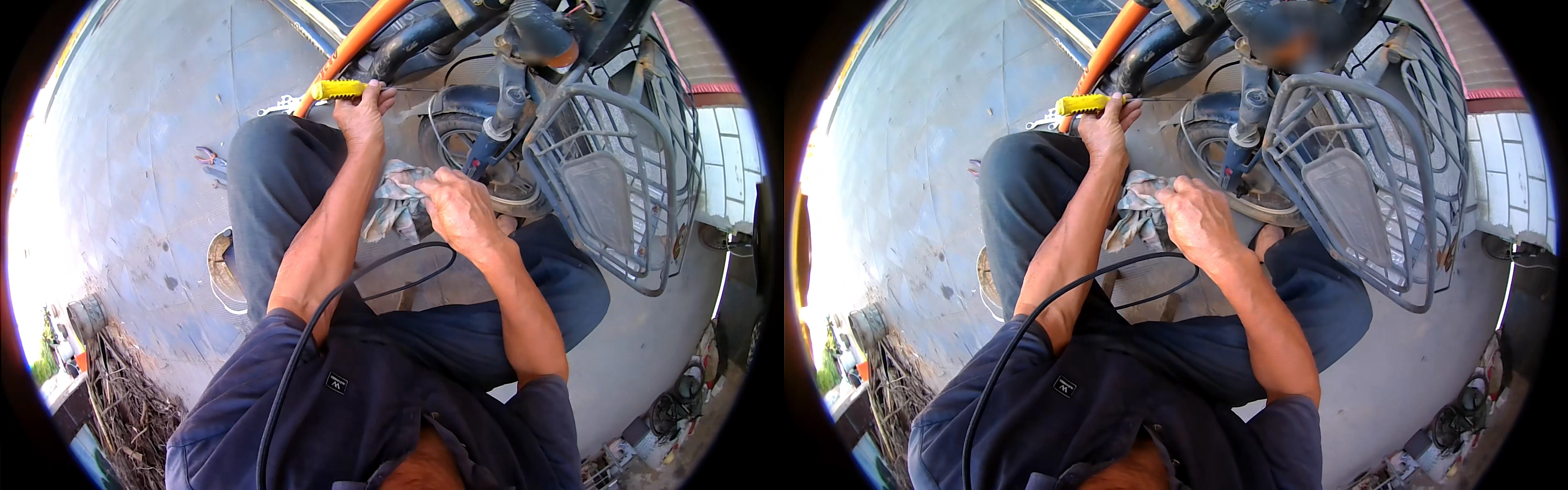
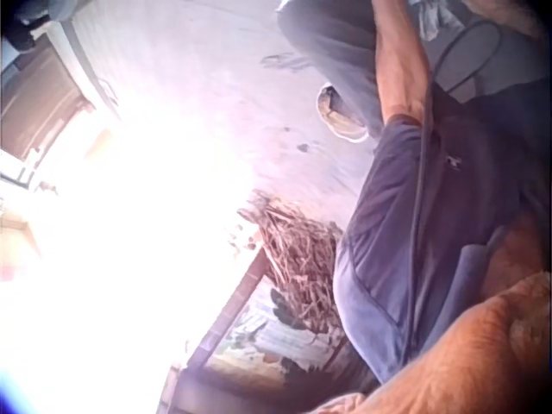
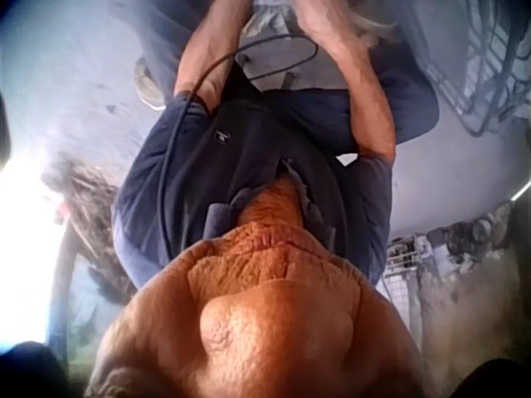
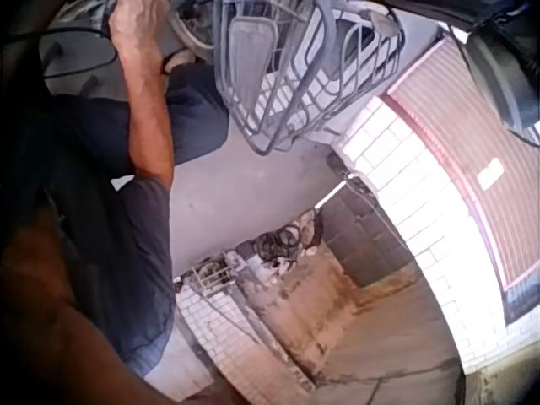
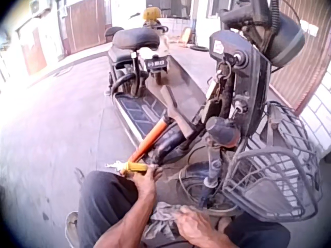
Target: The person is repairing a scooter by using a screwdriver to adjust parts on the front basket and a wrench to tighten bolts. The person is sitting on the floor while performing the task.
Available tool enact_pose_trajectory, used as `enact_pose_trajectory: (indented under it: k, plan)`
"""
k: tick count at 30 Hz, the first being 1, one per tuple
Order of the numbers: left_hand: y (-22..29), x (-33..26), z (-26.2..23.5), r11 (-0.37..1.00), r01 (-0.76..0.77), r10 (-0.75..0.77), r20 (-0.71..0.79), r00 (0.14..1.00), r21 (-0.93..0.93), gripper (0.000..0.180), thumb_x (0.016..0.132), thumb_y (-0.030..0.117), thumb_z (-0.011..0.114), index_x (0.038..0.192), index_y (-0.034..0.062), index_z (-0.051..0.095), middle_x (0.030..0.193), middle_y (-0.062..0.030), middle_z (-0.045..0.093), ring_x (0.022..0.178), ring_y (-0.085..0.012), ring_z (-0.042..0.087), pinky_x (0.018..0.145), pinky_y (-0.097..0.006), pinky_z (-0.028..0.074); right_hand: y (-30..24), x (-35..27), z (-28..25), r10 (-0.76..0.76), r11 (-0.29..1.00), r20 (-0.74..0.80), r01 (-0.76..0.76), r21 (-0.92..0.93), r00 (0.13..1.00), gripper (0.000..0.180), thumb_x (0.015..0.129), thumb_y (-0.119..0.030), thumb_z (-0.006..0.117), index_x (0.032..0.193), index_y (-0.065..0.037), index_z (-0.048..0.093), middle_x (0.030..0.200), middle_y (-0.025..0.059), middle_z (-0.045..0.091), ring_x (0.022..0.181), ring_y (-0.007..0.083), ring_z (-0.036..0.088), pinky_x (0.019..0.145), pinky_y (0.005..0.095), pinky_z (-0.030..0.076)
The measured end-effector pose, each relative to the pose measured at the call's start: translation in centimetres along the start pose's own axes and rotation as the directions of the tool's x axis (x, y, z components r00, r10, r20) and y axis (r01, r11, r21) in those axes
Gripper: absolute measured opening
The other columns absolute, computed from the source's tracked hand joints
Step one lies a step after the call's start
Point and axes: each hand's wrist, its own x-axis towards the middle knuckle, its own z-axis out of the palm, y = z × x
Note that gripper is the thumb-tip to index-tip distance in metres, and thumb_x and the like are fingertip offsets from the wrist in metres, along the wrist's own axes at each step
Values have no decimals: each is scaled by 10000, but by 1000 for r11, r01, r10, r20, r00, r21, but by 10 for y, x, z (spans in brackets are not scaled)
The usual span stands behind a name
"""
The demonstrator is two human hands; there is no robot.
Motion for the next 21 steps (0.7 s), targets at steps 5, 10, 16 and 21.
enact_pose_trajectory:
  k: [5,10,16,21]
  plan:
    - [-1,0,2,998,32,-34,-47,998,-47,174,981,26,655,1067,-58,529,955,-169,687,763,-285,758,658,-337,647,2,4,7,2,1000,14,-2,11,1000,280,807,-9,726,1085,-40,744,919,127,615,930,332,648,802,432,533]
    - [0,3,6,998,31,-33,-40,999,-51,181,982,29,659,1062,-51,518,948,-167,690,765,-282,760,662,-338,648,4,6,9,7,1000,29,-7,13,1000,281,806,-7,723,1085,-40,743,914,127,613,921,335,641,805,434,527]
    - [-5,7,6,999,-21,21,7,1000,24,187,978,34,671,1053,-58,527,911,-159,701,753,-263,760,661,-335,649,5,6,8,14,1000,45,-14,11,999,280,812,-5,717,1088,-44,743,904,131,610,909,341,632,807,438,519]
    - [-3,4,12,983,-120,118,27,993,137,208,944,79,731,995,-52,578,848,-127,711,689,-211,741,630,-296,620,5,8,10,58,998,67,-60,29,996,295,816,-9,717,1107,-48,744,898,137,607,913,345,633,808,442,514]
